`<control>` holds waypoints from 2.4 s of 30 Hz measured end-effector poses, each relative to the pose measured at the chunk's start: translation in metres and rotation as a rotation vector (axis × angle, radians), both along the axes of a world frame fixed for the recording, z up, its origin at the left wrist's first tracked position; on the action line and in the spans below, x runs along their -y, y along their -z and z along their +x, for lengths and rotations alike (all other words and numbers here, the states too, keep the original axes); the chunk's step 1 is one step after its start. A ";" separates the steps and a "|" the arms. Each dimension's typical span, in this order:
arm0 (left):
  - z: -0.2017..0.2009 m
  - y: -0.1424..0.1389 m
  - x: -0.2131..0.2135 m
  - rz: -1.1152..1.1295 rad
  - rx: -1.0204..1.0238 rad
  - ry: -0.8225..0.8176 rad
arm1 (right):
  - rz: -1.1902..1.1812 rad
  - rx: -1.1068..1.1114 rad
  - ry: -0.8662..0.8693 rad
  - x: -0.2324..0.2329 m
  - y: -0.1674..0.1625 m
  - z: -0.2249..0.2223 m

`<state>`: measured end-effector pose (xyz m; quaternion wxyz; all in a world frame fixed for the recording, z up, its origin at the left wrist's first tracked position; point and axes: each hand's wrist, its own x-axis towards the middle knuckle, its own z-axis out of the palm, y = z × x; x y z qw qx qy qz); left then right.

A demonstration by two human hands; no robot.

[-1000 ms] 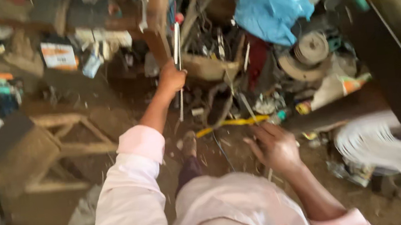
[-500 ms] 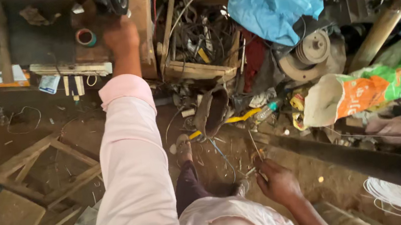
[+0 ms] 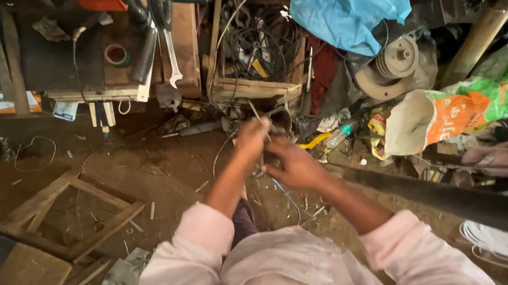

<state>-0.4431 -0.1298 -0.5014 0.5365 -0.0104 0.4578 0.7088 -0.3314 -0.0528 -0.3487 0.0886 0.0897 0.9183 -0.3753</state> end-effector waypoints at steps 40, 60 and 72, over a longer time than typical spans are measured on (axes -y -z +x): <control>0.176 -0.358 -0.316 0.709 -0.982 0.375 | -0.075 -1.038 0.940 -0.072 -0.202 0.405; 0.247 -0.386 -0.159 0.325 -1.217 -0.229 | -0.001 -0.866 0.668 -0.090 -0.188 0.529; 0.342 -0.359 -0.091 0.212 -1.237 -0.418 | -0.435 -0.506 1.053 -0.067 -0.061 0.668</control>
